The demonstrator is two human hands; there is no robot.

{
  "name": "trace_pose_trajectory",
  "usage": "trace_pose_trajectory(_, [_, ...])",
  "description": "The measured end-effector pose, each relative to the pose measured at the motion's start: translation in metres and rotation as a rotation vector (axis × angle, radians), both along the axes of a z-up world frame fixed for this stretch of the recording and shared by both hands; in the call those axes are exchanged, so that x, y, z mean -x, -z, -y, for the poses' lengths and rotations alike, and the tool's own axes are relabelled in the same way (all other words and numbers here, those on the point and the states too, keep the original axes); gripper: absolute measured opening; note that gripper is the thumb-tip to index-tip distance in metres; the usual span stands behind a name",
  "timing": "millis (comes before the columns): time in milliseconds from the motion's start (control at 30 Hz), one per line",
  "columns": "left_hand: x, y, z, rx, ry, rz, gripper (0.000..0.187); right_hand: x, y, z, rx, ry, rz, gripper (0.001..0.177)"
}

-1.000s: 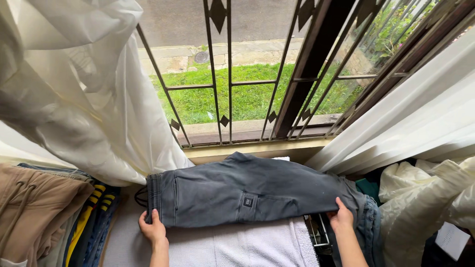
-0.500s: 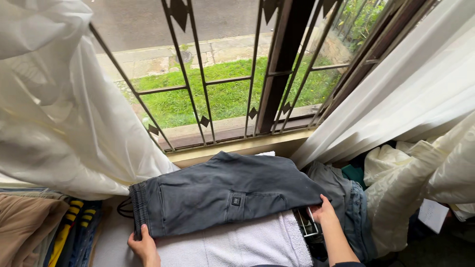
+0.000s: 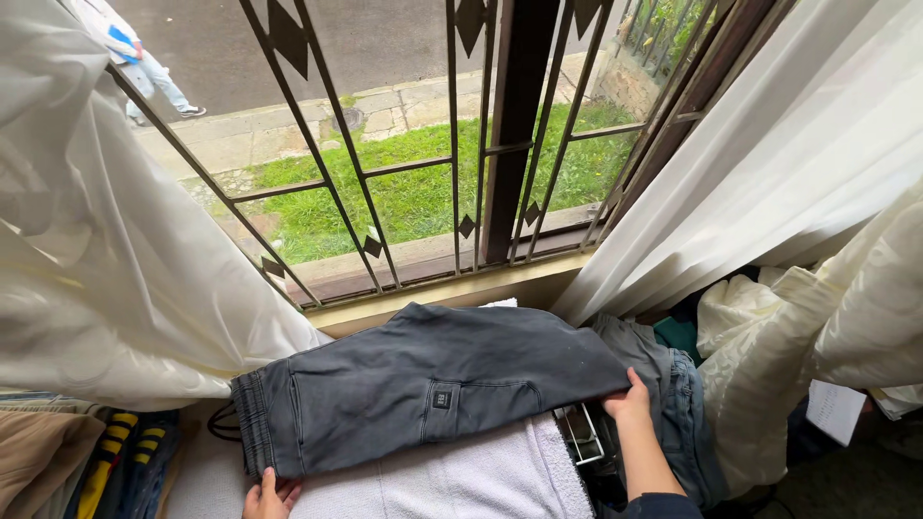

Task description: The person folds two pairs of trousers by hand on a white surface, smoothing each garment before folding and placing them onto a stack of folded clothes.

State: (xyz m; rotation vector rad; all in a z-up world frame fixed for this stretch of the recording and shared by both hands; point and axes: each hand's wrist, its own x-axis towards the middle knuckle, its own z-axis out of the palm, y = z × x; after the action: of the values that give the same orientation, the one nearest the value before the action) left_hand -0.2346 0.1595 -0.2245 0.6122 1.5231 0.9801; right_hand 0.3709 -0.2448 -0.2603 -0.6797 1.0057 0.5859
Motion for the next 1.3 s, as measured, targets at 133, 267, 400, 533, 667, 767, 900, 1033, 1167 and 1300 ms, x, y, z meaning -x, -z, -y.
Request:
trace_pose_trajectory(133, [-0.002, 0.002, 0.002, 0.024, -0.022, -0.024, 0.047, -0.017, 0.025, 0.011, -0.014, -0.015, -0.013, 0.030])
trace_pose_trajectory(267, [-0.002, 0.002, 0.007, 0.027, 0.036, 0.007, 0.040, -0.034, 0.085, 0.024, 0.064, -0.139, -0.039, 0.027])
trace_pose_trajectory(400, [-0.007, 0.000, 0.014, -0.008, 0.033, -0.042, 0.041, -0.031, 0.095, 0.019, 0.147, -0.200, -0.082, 0.014])
trace_pose_trajectory(533, [-0.010, 0.002, 0.011, 0.026, 0.000, -0.071, 0.041, -0.001, 0.004, 0.002, 0.000, -0.048, -0.104, 0.031])
trace_pose_trajectory(667, [-0.008, 0.005, 0.010, 0.059, -0.002, -0.048, 0.042, 0.011, -0.039, -0.007, 0.002, -0.037, 0.087, 0.027])
trace_pose_trajectory(767, [-0.004, 0.004, 0.009, 0.061, 0.024, -0.032, 0.042, 0.004, -0.060, -0.007, 0.097, 0.055, 0.197, 0.037])
trace_pose_trajectory(900, [0.000, 0.016, 0.004, 0.046, 0.062, 0.006, 0.042, -0.006, -0.081, -0.002, 0.006, 0.186, 0.315, 0.042])
trace_pose_trajectory(1033, [0.001, 0.019, 0.000, 0.076, 0.081, -0.005, 0.042, -0.014, -0.114, 0.010, 0.028, 0.179, 0.407, 0.036])
trace_pose_trajectory(1167, [0.002, 0.027, -0.006, 0.111, 0.082, -0.024, 0.043, -0.029, -0.152, 0.027, -0.006, 0.203, 0.562, 0.033])
trace_pose_trajectory(1300, [0.000, 0.028, -0.010, 0.190, 0.044, -0.074, 0.042, -0.043, -0.179, 0.036, -0.050, 0.141, 0.603, 0.034])
